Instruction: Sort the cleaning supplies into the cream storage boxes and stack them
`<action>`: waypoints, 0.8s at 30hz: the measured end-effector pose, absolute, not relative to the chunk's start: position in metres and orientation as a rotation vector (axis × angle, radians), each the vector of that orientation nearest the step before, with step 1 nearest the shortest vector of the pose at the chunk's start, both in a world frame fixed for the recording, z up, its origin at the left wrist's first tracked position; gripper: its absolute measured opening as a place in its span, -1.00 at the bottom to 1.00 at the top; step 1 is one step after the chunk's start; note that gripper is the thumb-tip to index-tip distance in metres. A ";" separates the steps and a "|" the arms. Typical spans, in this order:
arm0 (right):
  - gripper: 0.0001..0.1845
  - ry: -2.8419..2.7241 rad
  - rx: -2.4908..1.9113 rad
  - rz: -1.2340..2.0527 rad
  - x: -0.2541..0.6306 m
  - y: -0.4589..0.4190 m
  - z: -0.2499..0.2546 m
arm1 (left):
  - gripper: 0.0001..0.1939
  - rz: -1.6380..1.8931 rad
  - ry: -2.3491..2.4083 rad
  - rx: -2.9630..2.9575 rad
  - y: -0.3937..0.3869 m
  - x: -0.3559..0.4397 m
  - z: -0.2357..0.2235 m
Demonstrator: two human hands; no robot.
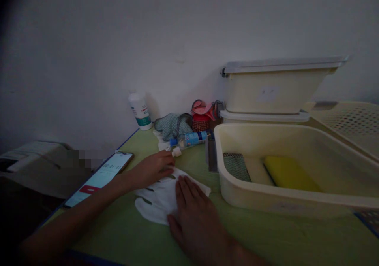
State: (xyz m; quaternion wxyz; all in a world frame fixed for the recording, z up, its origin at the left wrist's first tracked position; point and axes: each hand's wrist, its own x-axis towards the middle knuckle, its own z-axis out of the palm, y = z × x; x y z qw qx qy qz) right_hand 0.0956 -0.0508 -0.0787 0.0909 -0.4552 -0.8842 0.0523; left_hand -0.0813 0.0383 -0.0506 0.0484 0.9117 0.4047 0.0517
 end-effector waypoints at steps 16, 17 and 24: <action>-0.42 -2.587 -1.297 0.093 0.096 -0.050 -0.086 | -0.88 0.161 1.351 2.790 0.040 -0.073 -0.058; -0.42 -2.586 -1.297 0.091 0.096 -0.051 -0.086 | -0.89 0.190 1.357 2.780 0.040 -0.073 -0.059; -0.43 -2.577 -1.294 0.092 0.097 -0.051 -0.086 | -0.87 0.363 1.199 2.717 0.045 -0.084 -0.064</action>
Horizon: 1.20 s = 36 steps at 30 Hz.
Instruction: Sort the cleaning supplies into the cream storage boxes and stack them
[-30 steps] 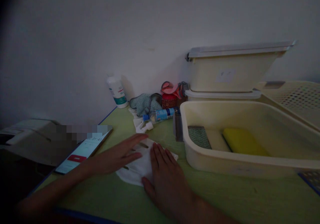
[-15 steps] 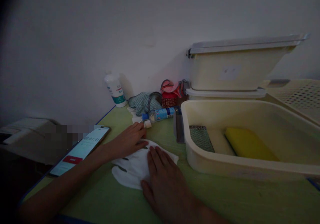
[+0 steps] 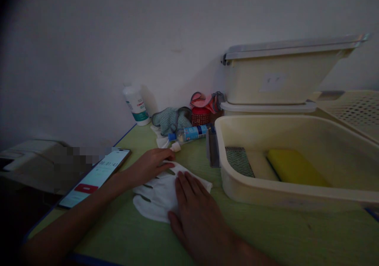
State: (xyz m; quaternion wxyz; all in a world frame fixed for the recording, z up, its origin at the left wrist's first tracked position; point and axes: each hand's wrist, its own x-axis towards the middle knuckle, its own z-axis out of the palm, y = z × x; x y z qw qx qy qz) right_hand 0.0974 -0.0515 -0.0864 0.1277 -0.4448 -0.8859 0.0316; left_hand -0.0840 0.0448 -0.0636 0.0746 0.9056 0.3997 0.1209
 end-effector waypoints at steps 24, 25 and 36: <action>-0.58 -2.527 -1.161 -0.234 0.097 -0.050 -0.092 | -0.75 0.404 0.877 2.791 0.028 -0.100 -0.045; -0.58 -2.530 -1.159 -0.227 0.097 -0.050 -0.092 | -0.75 0.385 0.875 2.804 0.028 -0.100 -0.045; -0.74 -2.485 -1.193 -0.340 0.102 -0.043 -0.089 | -0.81 0.366 0.770 3.007 0.028 -0.104 -0.051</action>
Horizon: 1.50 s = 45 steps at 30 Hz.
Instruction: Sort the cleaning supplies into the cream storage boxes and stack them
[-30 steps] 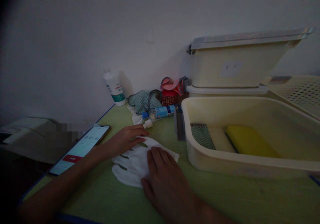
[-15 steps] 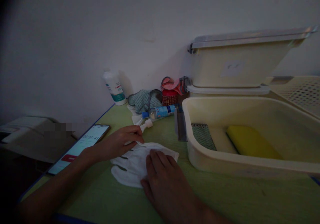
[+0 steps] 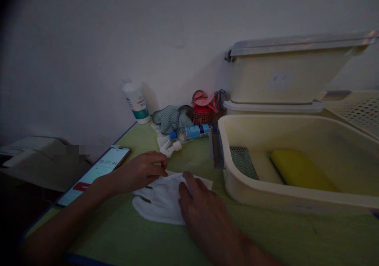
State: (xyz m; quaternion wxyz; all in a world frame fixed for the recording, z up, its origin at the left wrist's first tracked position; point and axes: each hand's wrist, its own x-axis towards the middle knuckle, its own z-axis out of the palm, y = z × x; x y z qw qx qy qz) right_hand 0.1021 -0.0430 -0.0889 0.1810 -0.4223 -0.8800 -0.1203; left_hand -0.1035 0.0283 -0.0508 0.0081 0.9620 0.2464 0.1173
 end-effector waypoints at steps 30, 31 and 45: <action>-0.71 -2.578 -1.289 -0.302 0.099 -0.033 -0.084 | -0.71 0.072 0.948 2.890 0.015 -0.099 -0.044; -0.72 -2.576 -1.281 -0.306 0.099 -0.033 -0.083 | -0.69 0.081 0.952 2.894 0.015 -0.098 -0.045; -0.46 -2.607 -1.199 -0.426 0.111 -0.030 -0.086 | -0.82 0.169 0.790 2.688 0.017 -0.101 -0.042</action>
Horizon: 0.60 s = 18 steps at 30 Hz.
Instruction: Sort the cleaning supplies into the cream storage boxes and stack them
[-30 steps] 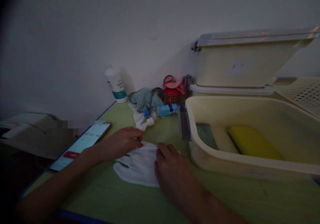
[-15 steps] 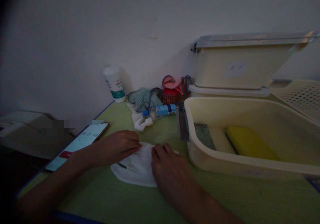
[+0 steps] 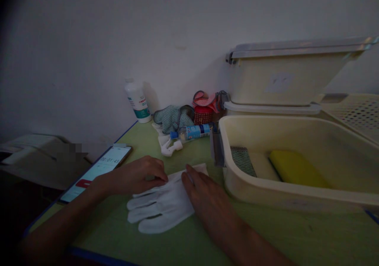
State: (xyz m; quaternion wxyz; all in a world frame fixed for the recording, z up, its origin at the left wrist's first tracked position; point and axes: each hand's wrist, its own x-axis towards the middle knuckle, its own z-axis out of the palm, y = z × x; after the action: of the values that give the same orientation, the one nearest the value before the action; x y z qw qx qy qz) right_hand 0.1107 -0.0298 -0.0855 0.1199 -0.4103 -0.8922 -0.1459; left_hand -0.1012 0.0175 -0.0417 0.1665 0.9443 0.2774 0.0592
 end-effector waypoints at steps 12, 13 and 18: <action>-0.58 -2.615 -1.212 0.070 0.109 -0.021 -0.085 | -0.84 0.153 0.668 2.339 0.009 -0.094 -0.040; -0.59 -2.612 -1.215 0.085 0.109 -0.021 -0.085 | -0.82 0.154 0.669 2.336 0.009 -0.094 -0.041; -0.63 -2.613 -1.181 0.106 0.110 -0.022 -0.086 | -0.78 0.165 0.679 2.411 0.010 -0.093 -0.045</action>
State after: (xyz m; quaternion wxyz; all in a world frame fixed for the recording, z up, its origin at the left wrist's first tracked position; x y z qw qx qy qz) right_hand 0.1101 -0.0224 -0.0856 0.1355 -0.4079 -0.9022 0.0365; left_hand -0.0934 0.0097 -0.0445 0.3107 0.9129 0.2573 0.0623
